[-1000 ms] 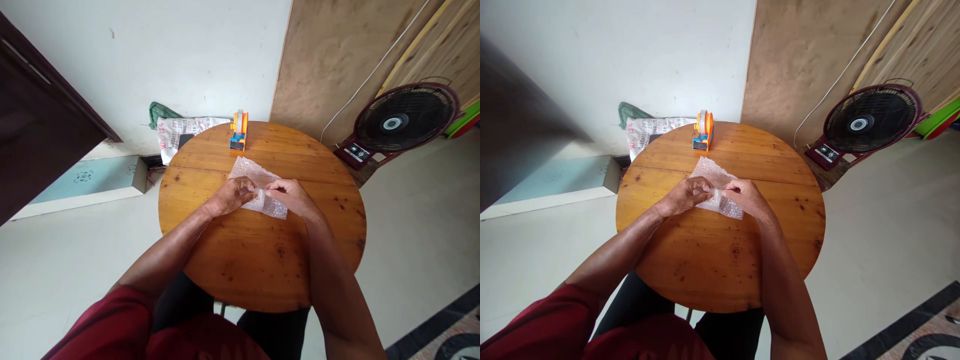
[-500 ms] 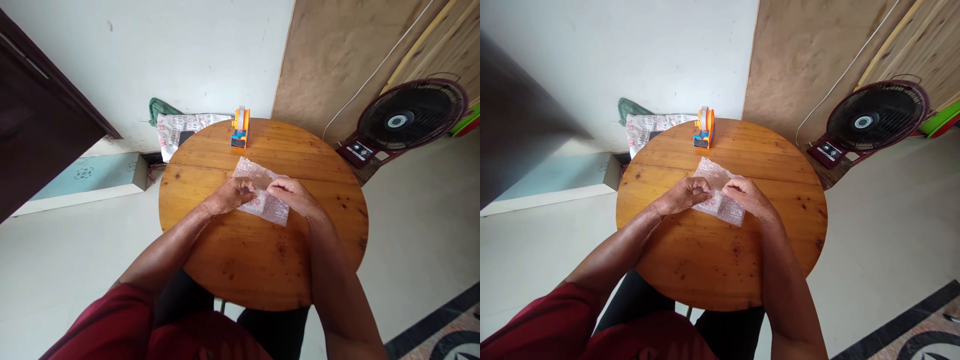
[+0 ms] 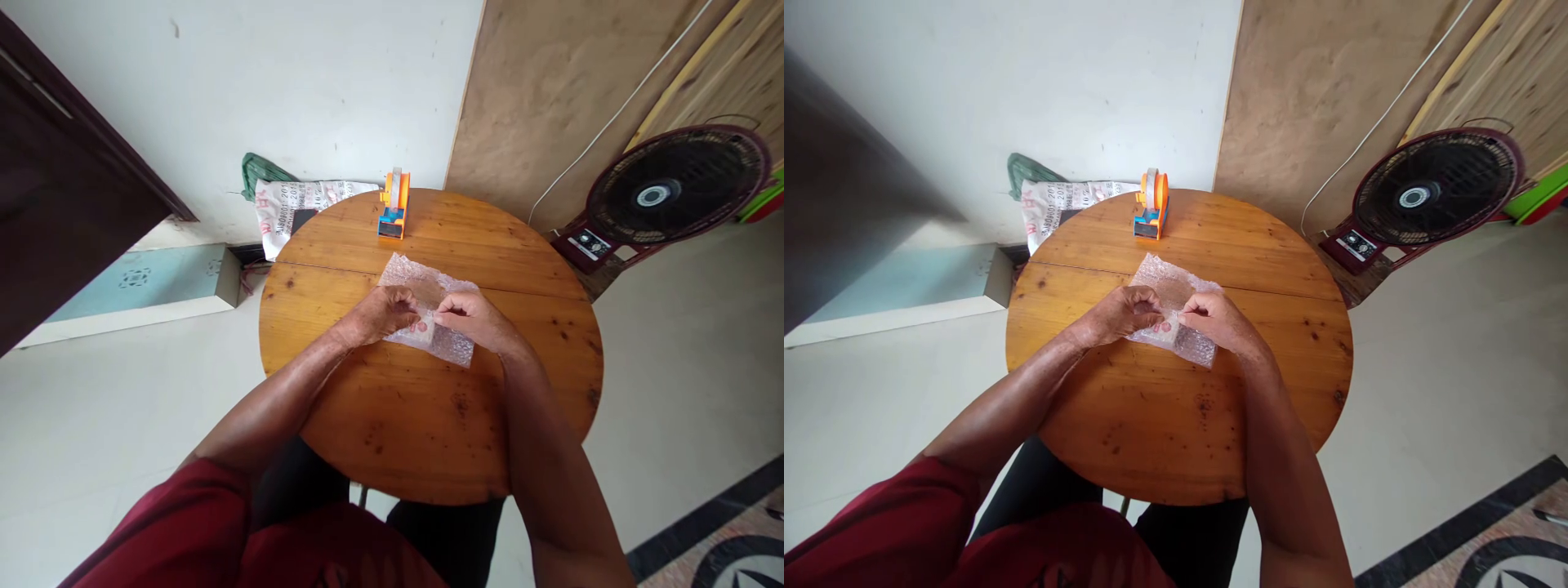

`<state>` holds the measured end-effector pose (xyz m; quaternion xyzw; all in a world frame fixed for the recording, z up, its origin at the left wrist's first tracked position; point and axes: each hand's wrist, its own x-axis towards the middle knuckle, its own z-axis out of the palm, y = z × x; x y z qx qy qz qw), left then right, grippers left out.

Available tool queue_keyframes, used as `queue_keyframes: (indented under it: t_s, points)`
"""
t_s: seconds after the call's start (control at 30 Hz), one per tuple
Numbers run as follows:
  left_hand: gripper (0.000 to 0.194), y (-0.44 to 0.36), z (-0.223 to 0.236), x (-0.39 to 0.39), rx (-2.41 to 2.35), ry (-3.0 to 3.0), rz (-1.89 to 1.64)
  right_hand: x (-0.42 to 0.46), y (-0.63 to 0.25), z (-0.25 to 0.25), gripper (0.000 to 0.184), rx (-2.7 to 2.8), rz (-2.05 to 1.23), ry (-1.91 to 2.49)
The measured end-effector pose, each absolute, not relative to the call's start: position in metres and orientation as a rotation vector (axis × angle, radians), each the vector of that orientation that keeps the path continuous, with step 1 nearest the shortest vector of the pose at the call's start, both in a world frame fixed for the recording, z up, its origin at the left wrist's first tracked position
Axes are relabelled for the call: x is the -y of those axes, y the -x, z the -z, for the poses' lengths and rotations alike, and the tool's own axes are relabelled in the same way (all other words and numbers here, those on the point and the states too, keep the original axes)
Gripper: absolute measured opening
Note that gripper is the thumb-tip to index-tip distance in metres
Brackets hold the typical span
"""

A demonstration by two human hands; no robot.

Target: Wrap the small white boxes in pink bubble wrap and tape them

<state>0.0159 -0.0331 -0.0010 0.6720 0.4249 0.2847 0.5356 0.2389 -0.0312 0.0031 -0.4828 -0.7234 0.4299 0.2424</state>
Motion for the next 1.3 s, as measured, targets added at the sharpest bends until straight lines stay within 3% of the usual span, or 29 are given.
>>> queue_keyframes:
  t_s: [0.13,0.3,0.5,0.77,1.03,1.2,1.3]
  points:
    - [0.02,-0.016,0.0,0.032,-1.002,-1.592,-0.662,0.035,-0.238,-0.006,0.018,1.98,-1.134,1.349]
    - [0.014,-0.016,0.002,0.03,-1.006,-1.602,-0.663,0.047,-0.23,-0.021,0.006,2.088,-0.784,1.201]
    - [0.015,-0.017,0.003,0.029,-1.024,-1.63,-0.636,0.048,-0.223,-0.02,0.015,2.235,-0.714,1.15]
    - [0.042,0.004,0.001,0.02,-1.08,-1.761,-0.66,0.049,-0.225,-0.017,0.009,2.287,-0.637,1.196]
    - [0.02,-0.004,0.003,0.021,-1.008,-1.678,-0.544,0.059,-0.215,-0.031,0.012,2.535,-0.138,1.285]
    - [0.027,0.001,-0.006,0.02,-1.144,-1.705,-0.504,0.066,-0.208,-0.036,0.024,2.645,-0.22,1.263]
    - [0.032,0.01,-0.011,0.018,-1.151,-1.731,-0.446,0.068,-0.207,-0.034,0.02,2.596,-0.264,1.27]
